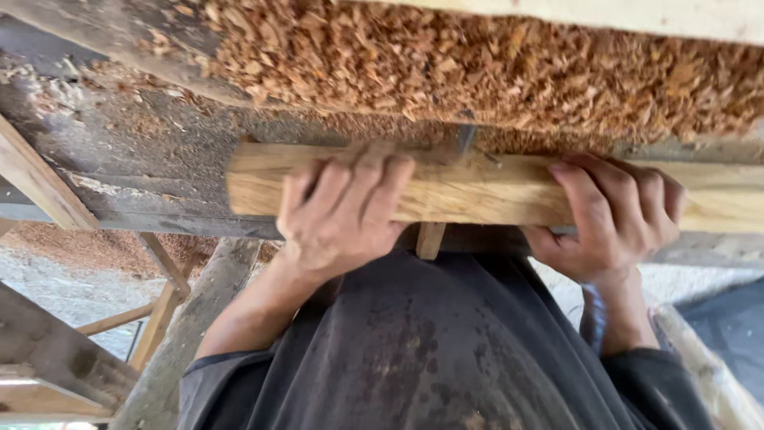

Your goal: The person repeatedly places wooden planks onto a fixed metal blade on a workbench and pushes them back and forth to shape the wood. They handle several planks one at a time, inspecting the cut and moving finished pieces aside.

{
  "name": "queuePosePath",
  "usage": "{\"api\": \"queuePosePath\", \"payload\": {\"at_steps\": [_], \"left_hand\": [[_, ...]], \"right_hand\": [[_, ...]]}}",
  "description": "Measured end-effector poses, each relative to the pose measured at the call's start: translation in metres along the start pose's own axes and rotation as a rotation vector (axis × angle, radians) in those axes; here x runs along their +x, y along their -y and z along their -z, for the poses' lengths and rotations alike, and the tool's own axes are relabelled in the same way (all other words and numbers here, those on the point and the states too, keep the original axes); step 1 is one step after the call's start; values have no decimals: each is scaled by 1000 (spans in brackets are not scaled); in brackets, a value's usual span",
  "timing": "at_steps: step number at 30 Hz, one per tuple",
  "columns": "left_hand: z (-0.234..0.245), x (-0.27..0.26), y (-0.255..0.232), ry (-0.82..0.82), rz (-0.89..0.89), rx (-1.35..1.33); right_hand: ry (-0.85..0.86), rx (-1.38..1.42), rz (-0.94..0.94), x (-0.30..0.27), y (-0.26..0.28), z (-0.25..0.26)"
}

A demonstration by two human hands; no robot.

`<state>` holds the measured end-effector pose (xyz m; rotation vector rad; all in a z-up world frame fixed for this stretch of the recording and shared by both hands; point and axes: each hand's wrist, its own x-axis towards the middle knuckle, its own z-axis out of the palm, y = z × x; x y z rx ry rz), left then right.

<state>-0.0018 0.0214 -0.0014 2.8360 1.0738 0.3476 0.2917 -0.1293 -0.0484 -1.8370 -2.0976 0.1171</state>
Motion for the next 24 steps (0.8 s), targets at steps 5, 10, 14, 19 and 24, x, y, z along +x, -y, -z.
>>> {"api": "queuePosePath", "payload": {"at_steps": [5,10,14,19,24], "left_hand": [[13,-8,9,47,0,-43],[-1,-20,21,21,-47,-15],[-5,-17,16,7,-49,17],[-2,-9,19,-19,-101,7],[-11,-11,32,-21,-202,18]], "right_hand": [[-24,-23,-33,27,23,2],[-4,-36,-62,29,34,8],[48,-37,-84,28,35,15],[6,26,-124,32,45,18],[0,3,-126,19,42,18]]}}
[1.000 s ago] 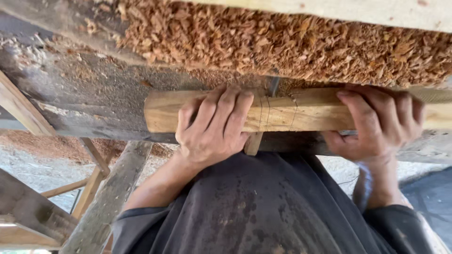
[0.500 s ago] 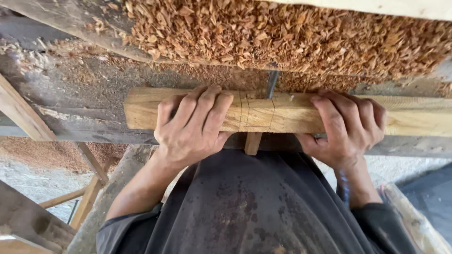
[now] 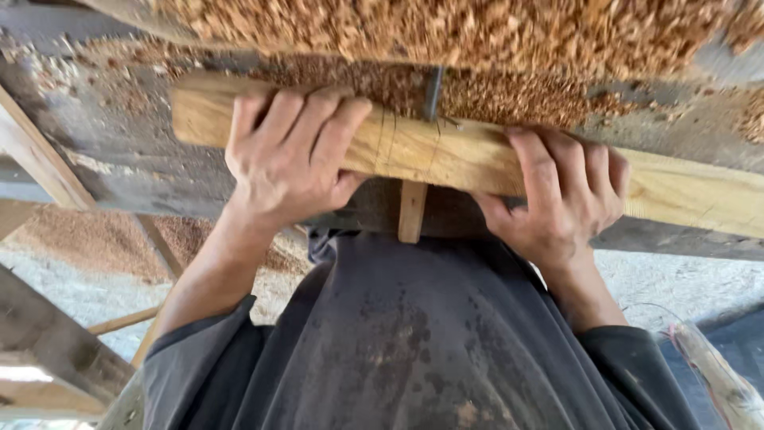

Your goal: The person repeatedly places wooden planks onto a fixed metal blade on a workbench and pushes them back and forth to shape the wood. They handle several planks one at a time, inspecting the cut and moving finished pieces aside.

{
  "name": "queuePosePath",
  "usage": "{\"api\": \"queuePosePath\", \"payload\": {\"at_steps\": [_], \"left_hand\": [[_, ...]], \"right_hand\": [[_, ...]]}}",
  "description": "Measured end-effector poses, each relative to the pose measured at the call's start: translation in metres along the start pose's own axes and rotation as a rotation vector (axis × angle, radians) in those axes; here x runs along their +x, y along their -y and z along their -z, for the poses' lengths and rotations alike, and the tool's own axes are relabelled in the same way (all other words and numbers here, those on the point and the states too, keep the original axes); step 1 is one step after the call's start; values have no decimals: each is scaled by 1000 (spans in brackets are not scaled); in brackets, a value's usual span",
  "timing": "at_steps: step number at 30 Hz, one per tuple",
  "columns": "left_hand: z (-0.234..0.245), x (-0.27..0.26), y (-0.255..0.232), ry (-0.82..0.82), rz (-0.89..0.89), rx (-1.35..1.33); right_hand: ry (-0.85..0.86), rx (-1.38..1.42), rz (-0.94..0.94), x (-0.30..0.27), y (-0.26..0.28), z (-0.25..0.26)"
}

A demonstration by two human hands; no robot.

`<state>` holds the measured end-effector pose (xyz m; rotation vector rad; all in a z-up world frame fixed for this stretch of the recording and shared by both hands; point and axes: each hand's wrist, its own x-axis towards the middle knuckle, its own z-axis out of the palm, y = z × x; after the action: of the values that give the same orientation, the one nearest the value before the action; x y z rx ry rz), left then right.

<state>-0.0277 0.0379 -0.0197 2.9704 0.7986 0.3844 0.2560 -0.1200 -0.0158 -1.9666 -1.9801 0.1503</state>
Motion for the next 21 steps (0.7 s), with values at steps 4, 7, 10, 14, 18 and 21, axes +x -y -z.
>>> {"api": "queuePosePath", "payload": {"at_steps": [4,7,10,14,18,21], "left_hand": [[-1,8,-11,38,38,-1],[2,26,-21,-15,24,-43],[15,22,-28,-1,90,-84],[8,10,-21,-18,82,-18],[0,-12,-10,-41,56,-70],[10,-22,-5,11,71,-50]], "right_hand": [[-8,16,10,-12,-13,0],[-3,-9,0,-12,-22,5],[-29,-20,59,-6,-32,-3],[23,-79,74,-26,-45,-15],[-51,-54,121,-26,-39,-28],[-7,-29,103,1,-7,-10]]}}
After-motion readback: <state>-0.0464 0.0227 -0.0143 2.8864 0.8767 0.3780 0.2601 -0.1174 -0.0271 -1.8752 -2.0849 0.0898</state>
